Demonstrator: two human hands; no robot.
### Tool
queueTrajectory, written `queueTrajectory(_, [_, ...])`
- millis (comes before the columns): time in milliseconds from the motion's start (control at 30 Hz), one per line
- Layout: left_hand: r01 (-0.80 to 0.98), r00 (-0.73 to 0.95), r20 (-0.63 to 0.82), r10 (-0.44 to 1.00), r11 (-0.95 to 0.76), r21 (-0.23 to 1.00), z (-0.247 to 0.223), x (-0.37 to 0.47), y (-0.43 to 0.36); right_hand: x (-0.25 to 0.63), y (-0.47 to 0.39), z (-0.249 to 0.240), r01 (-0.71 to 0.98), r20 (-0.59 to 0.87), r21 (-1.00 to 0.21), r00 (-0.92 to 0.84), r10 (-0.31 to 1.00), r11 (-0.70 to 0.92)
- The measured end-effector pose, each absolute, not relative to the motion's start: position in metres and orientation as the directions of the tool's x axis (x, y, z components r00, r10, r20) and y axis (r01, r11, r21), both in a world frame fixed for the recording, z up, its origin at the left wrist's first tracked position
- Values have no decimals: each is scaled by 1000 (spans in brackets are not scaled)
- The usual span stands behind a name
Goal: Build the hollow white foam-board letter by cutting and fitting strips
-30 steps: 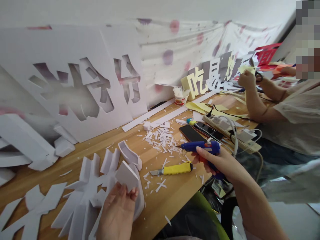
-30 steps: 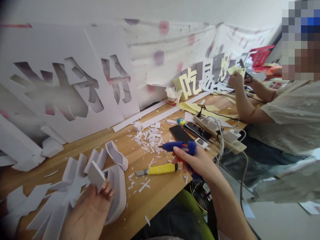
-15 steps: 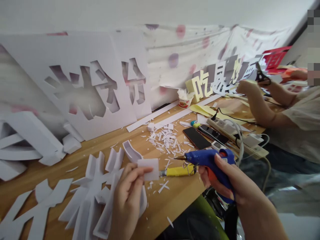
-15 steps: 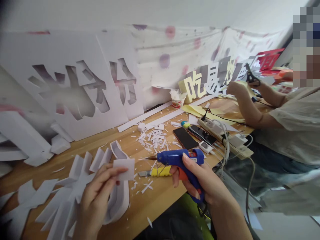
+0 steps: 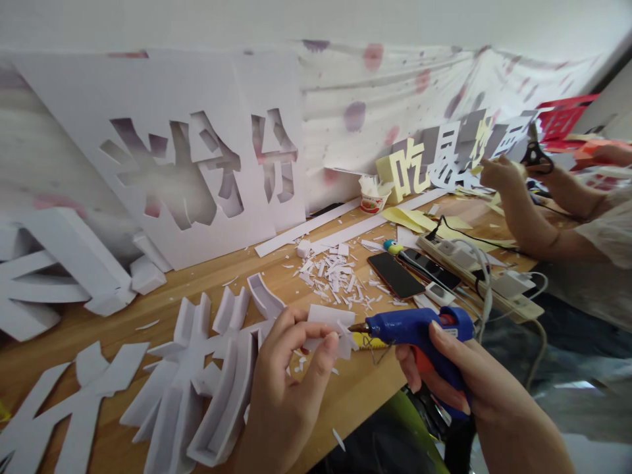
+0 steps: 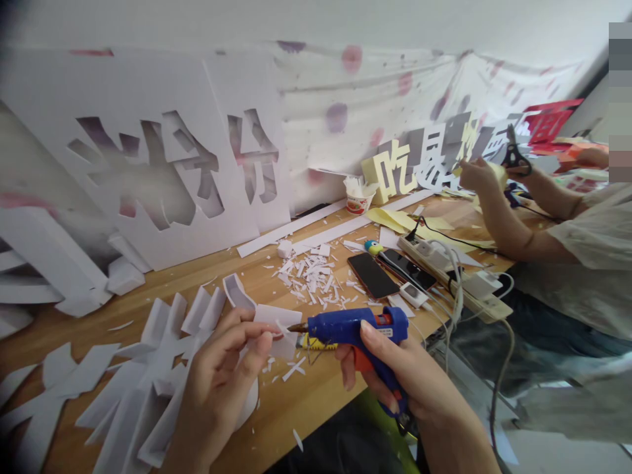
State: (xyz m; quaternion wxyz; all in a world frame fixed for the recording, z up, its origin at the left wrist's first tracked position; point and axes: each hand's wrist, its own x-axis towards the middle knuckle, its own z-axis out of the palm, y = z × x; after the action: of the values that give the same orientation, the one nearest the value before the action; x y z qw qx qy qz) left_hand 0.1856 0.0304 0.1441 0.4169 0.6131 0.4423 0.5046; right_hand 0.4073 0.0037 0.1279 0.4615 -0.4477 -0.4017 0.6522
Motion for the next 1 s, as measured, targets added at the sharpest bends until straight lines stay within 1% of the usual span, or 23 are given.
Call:
queueTrajectory(100, [110, 90, 248, 965, -257, 960, 141, 183, 32, 408, 3, 128, -212, -249, -938, -131, 959, -273])
queueTrajectory(267, [85, 39, 247, 968, -250, 965, 137, 180, 33, 409, 6, 125, -180, -241, -944, -194, 951, -276])
queueTrajectory(400, [93, -8, 263, 965, -261, 961, 133, 177, 34, 406, 5, 130, -171, -272, -940, -138, 952, -294])
queueTrajectory(467, [130, -18, 284, 959, -279, 951, 131, 175, 35, 405, 4, 133, -165, -274, -943, -115, 955, -291])
queueTrajectory(567, [260, -33, 347, 937, -328, 908, 130, 175, 38, 405, 3, 135, -173, -268, -944, -99, 958, -282])
queueTrajectory(667, [363, 5, 399, 917, -373, 854, 132, 179, 40, 406, 1, 136, -184, -282, -937, -104, 954, -297])
queueTrajectory(733, [345, 47, 372, 927, -365, 865, 134, 183, 39, 406, 0, 136, -176, -286, -938, -92, 954, -298])
queueTrajectory(800, [283, 71, 318, 945, -325, 903, 136, 187, 36, 407, 0, 136, -161, -271, -947, -73, 960, -279])
queueTrajectory(933, [188, 31, 219, 975, -221, 957, 137, 190, 32, 410, -1, 133, -143, -243, -957, -83, 966, -253])
queueTrajectory(1000, [178, 40, 210, 977, -214, 961, 136, 191, 32, 412, -1, 131, -140, -221, -962, -116, 968, -236])
